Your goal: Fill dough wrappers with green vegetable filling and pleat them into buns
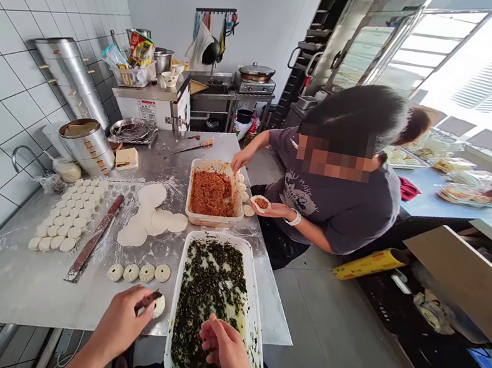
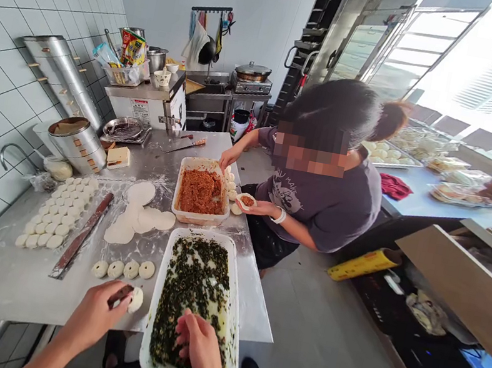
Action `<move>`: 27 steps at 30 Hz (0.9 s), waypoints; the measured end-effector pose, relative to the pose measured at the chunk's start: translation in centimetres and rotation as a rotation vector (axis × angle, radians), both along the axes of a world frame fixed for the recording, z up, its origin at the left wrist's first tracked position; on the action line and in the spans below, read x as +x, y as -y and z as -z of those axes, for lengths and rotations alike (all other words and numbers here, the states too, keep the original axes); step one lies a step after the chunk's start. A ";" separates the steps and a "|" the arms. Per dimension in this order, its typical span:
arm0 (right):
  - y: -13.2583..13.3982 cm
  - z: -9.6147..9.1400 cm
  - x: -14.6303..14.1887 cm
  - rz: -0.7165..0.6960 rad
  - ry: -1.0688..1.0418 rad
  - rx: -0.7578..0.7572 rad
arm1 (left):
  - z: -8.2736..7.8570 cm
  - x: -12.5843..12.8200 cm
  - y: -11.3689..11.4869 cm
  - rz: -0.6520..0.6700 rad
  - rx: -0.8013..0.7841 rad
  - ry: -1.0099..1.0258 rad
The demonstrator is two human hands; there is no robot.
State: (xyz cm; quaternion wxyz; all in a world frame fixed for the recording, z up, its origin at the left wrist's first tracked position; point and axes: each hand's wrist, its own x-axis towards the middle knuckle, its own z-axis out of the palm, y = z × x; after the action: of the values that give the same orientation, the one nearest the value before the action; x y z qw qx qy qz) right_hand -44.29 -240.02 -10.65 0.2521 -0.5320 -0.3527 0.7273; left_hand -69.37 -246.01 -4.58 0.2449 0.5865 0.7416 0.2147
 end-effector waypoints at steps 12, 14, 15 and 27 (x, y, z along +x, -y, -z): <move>1.8 3.1 3.1 0.205 0.032 -0.113 | 11.6 -3.3 -3.4 -0.148 -0.023 -0.010; 2.1 3.5 3.4 0.225 0.029 -0.119 | 12.4 -3.8 -2.4 -0.187 0.014 -0.018; 2.2 3.6 3.6 0.234 0.028 -0.116 | 12.8 -3.9 -1.8 -0.218 0.033 -0.026; 2.5 4.2 3.4 0.226 0.030 -0.131 | 18.1 0.7 -1.3 -0.390 0.072 -0.072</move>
State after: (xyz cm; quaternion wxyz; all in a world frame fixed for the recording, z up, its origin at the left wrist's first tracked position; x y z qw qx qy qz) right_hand -40.86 -242.48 -14.82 0.2917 -0.5945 -0.2462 0.7077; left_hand -68.66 -244.76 -22.72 0.1509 0.4474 0.8413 0.2632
